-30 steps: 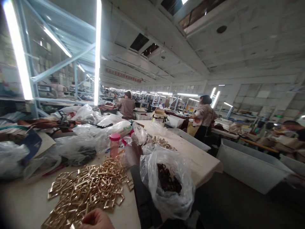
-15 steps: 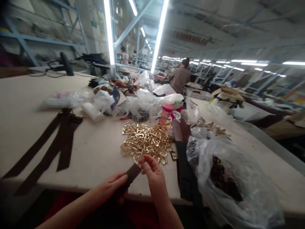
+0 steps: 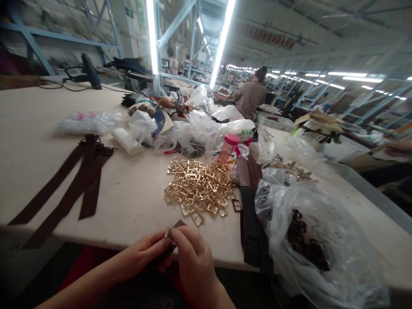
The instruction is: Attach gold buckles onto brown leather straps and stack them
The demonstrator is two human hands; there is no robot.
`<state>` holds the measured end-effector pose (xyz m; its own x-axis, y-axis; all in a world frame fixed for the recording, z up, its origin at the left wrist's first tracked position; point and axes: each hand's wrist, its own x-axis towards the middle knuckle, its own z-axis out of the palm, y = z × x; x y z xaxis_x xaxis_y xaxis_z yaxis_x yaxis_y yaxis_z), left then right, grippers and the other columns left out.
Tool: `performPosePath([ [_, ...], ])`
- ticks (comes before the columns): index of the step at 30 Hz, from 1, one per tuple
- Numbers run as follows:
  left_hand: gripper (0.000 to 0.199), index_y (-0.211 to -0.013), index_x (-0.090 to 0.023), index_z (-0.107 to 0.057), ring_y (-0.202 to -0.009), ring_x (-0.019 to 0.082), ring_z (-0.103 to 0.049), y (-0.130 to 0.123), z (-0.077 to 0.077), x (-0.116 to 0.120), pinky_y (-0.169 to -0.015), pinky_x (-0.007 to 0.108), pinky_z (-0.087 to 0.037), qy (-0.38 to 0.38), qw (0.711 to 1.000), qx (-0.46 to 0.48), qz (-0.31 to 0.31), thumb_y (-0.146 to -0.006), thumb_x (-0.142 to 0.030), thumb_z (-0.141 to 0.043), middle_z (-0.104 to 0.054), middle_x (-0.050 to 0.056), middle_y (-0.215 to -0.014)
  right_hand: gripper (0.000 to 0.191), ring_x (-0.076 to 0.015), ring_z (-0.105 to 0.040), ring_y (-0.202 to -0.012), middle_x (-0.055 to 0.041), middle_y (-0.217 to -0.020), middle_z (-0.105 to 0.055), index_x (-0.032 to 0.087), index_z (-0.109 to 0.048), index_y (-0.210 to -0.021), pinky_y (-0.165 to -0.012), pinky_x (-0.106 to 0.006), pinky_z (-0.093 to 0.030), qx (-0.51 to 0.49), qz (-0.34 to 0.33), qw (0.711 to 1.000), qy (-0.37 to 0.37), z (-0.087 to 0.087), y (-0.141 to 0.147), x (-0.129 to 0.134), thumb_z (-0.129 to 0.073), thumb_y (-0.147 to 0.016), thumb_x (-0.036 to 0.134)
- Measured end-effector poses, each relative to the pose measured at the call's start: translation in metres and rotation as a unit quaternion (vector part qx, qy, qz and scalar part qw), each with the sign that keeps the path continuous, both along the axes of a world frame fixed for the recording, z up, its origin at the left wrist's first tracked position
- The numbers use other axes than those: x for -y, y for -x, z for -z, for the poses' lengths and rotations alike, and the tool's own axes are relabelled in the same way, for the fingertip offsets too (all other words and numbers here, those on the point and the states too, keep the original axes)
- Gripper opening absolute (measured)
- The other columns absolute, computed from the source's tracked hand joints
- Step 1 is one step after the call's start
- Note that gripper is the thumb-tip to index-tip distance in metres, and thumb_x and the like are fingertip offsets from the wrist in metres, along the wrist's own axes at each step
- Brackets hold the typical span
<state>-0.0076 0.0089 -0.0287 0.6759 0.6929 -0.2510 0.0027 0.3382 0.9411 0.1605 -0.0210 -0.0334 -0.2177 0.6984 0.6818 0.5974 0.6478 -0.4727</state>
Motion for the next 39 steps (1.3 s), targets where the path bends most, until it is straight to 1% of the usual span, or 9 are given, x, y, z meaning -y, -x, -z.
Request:
performPosePath([
  [3, 0.038, -0.098, -0.012, -0.05, -0.057, 0.009, -0.05, 0.002, -0.005, 0.001, -0.055, 0.021, -0.04, 0.014, 1.0, -0.002, 0.003, -0.087, -0.048, -0.041, -0.055, 0.0, -0.066, 0.053, -0.0164, -0.049, -0.105, -0.0078, -0.116, -0.046, 0.028, -0.034, -0.132, -0.083, -0.027, -0.047, -0.012, 0.097, 0.995, -0.026, 0.005, 0.003, 0.0, -0.051, -0.085, 0.012],
  [6, 0.042, -0.106, -0.013, -0.047, -0.056, 0.01, -0.053, 0.004, -0.006, 0.0, -0.054, 0.02, -0.04, 0.052, 0.999, 0.0, 0.006, -0.086, -0.049, -0.042, -0.058, 0.0, -0.068, 0.047, -0.0186, -0.054, -0.088, -0.0095, -0.112, -0.051, 0.023, -0.04, -0.127, -0.073, -0.032, -0.048, -0.147, 0.104, 0.97, 0.165, 0.007, 0.002, -0.003, -0.056, -0.083, 0.033],
  [9, 0.043, -0.106, -0.014, -0.046, -0.055, 0.009, -0.054, 0.003, -0.002, 0.0, -0.054, 0.02, -0.041, 0.091, 0.996, -0.003, 0.006, -0.084, -0.051, -0.043, -0.059, 0.0, -0.068, 0.039, -0.0186, -0.057, -0.086, -0.0076, -0.101, -0.06, 0.017, -0.049, -0.113, -0.076, -0.032, -0.047, -0.338, -0.045, 0.834, 0.433, 0.007, 0.004, -0.004, -0.054, -0.083, 0.041],
  [11, 0.042, -0.104, -0.013, -0.047, -0.054, 0.009, -0.055, 0.001, 0.001, 0.001, -0.053, 0.02, -0.042, 0.094, 0.995, -0.008, 0.012, -0.084, -0.05, -0.044, -0.058, 0.0, -0.066, 0.038, -0.0182, -0.056, -0.09, -0.0055, -0.098, -0.061, 0.018, -0.05, -0.11, -0.08, -0.03, -0.045, -0.424, -0.08, 0.754, 0.495, 0.008, 0.008, -0.002, -0.06, -0.079, 0.038],
  [17, 0.037, -0.097, -0.014, -0.048, -0.053, 0.009, -0.054, -0.002, 0.001, 0.001, -0.053, 0.021, -0.044, 0.065, 0.998, -0.013, 0.003, -0.085, -0.048, -0.043, -0.057, 0.0, -0.067, 0.026, -0.0116, -0.051, -0.05, 0.0015, -0.061, -0.053, 0.016, -0.052, -0.102, -0.052, -0.025, -0.041, -0.502, -0.198, 0.643, 0.543, 0.019, 0.02, 0.004, -0.055, -0.084, 0.035],
  [24, 0.039, -0.096, -0.013, -0.049, -0.052, 0.009, -0.055, 0.001, 0.006, 0.001, -0.051, 0.02, -0.043, 0.086, 0.995, -0.054, 0.016, -0.084, -0.05, -0.043, -0.059, 0.001, -0.066, 0.029, -0.0163, -0.059, -0.08, -0.0067, -0.098, -0.063, 0.016, -0.056, -0.105, -0.073, -0.029, -0.046, -0.541, -0.121, 0.646, 0.525, 0.026, 0.016, 0.005, -0.063, -0.079, 0.027],
  [30, 0.039, -0.097, -0.013, -0.048, -0.053, 0.009, -0.056, 0.005, 0.008, 0.002, -0.051, 0.019, -0.041, 0.1, 0.991, -0.083, 0.037, -0.084, -0.049, -0.043, -0.061, 0.002, -0.067, 0.038, -0.0117, -0.058, -0.072, -0.0008, -0.09, -0.064, 0.021, -0.055, -0.105, -0.064, -0.021, -0.046, -0.604, -0.022, 0.625, 0.494, 0.036, 0.016, 0.004, -0.07, -0.071, 0.028],
  [35, 0.034, -0.091, -0.012, -0.049, -0.049, 0.007, -0.051, 0.005, 0.012, 0.002, -0.048, 0.018, -0.04, 0.081, 0.995, -0.058, 0.025, -0.085, -0.045, -0.043, -0.059, 0.001, -0.07, 0.026, -0.0073, -0.048, -0.052, 0.0026, -0.065, -0.055, 0.019, -0.055, -0.101, -0.051, -0.019, -0.038, -0.579, -0.101, 0.621, 0.518, 0.046, 0.026, 0.011, -0.063, -0.08, 0.029],
  [39, 0.035, -0.094, -0.012, -0.051, -0.055, 0.008, -0.055, 0.007, 0.014, 0.003, -0.052, 0.02, -0.042, 0.089, 0.993, -0.073, 0.039, -0.084, -0.045, -0.046, -0.059, 0.003, -0.075, 0.021, -0.0074, -0.046, -0.051, 0.0027, -0.064, -0.053, 0.017, -0.054, -0.095, -0.051, -0.02, -0.038, -0.59, -0.077, 0.622, 0.51, 0.042, 0.024, 0.012, -0.063, -0.079, 0.029],
])
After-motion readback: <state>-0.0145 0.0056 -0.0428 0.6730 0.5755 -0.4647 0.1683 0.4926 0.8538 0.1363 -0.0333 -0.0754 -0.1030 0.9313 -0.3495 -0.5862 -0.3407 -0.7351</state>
